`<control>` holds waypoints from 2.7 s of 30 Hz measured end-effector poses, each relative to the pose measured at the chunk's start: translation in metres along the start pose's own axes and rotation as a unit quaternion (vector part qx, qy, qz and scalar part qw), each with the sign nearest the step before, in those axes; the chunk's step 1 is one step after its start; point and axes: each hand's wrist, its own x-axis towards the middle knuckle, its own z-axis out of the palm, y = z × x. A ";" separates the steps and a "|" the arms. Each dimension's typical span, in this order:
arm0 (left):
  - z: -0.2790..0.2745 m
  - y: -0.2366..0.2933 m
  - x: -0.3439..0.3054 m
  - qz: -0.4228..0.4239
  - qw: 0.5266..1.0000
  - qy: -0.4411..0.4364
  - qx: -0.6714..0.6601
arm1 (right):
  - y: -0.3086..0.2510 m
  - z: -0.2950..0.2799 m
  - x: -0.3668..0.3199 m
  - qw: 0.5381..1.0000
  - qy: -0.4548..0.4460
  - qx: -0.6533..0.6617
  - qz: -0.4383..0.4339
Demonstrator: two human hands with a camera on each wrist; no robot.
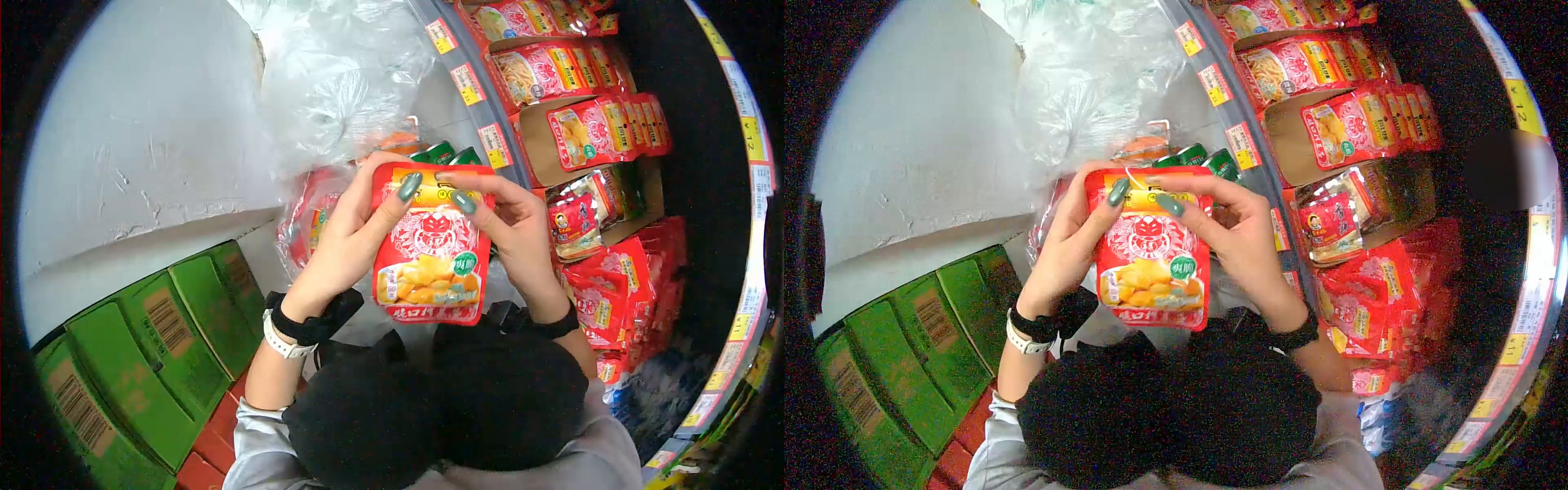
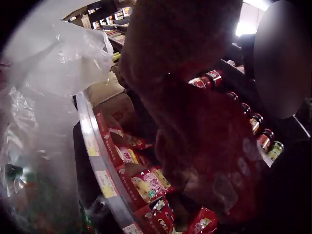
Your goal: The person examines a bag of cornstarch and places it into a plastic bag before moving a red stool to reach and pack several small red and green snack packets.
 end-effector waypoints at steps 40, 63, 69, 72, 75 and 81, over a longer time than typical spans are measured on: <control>-0.019 -0.008 -0.036 -0.142 0.951 -0.020 0.274 | 0.014 -0.144 0.048 0.503 0.392 -0.762 -0.111; -0.050 -0.035 -0.070 -0.010 0.781 0.079 0.620 | 0.207 0.074 0.014 0.920 -0.169 -0.347 -0.064; -0.061 -0.033 -0.067 0.015 0.783 0.114 0.612 | 0.179 0.079 -0.004 0.920 -0.126 -0.343 -0.144; -0.062 -0.021 -0.062 0.001 0.851 0.144 0.505 | 0.170 0.074 0.000 0.900 -0.106 -0.372 -0.201; -0.059 -0.002 -0.057 -0.048 0.892 0.207 0.400 | 0.146 0.068 0.009 0.849 -0.018 -0.412 -0.330; -0.076 -0.011 -0.049 -0.044 0.930 0.226 0.288 | 0.131 0.075 -0.004 0.856 -0.295 -0.419 -0.069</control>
